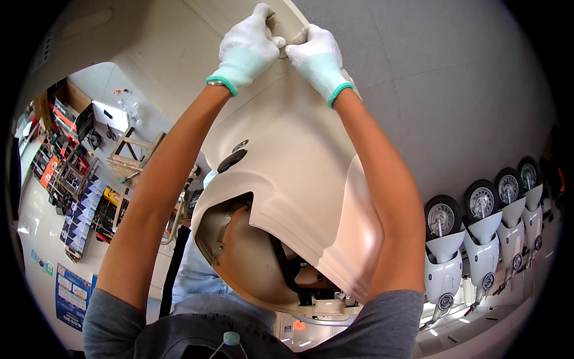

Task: The person installs a seat onto a scooter, securing it with screws using a power drill. They then open the seat to access the storage compartment, remove a cardboard box and a plastic bag, and place the power drill inside the compartment.

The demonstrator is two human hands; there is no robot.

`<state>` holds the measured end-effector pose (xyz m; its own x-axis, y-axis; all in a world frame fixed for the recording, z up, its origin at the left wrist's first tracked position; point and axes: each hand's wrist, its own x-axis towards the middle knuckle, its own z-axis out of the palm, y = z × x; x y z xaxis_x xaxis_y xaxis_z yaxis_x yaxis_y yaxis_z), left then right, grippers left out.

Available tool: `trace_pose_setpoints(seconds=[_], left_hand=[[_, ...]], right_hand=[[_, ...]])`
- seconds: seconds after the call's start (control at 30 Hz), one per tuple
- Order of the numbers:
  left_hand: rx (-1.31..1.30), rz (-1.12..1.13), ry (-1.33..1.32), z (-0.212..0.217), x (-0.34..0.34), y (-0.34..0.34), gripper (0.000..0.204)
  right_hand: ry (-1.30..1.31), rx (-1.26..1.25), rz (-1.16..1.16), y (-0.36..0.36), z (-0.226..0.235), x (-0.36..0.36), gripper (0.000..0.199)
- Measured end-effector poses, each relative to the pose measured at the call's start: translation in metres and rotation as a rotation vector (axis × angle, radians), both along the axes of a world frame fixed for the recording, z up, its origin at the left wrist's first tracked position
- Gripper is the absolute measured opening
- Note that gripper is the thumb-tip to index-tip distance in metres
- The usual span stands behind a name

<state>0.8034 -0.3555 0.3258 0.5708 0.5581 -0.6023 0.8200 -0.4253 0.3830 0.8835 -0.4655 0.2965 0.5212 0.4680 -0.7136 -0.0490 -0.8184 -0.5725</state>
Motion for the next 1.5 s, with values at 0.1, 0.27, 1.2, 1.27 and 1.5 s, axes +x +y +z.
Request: trace_pose_setpoints(seconds=[0.1, 0.27, 1.2, 1.27, 1.5], left_hand=[[-0.095, -0.017, -0.043, 0.001, -0.004, 0.005, 0.025], [-0.167, 0.014, -0.437, -0.012, -0.032, 0.007, 0.026], [-1.25, 0.973, -0.514, 0.014, -0.073, 0.002, 0.035], [-1.299, 0.931, -0.578, 0.011, -0.077, 0.004, 0.034], [-1.102, 0.879, -0.644, 0.012, -0.076, -0.003, 0.031]], right_hand=[[0.215, 0.178, -0.098, -0.008, -0.003, 0.007, 0.017], [0.489, 0.249, -0.193, -0.014, 0.006, 0.027, 0.022], [-0.598, 0.818, 0.617, 0.011, 0.056, -0.005, 0.027], [-0.698, 0.925, 0.734, 0.015, 0.055, -0.005, 0.029], [-0.179, 0.573, 0.112, 0.002, 0.038, -0.014, 0.022]])
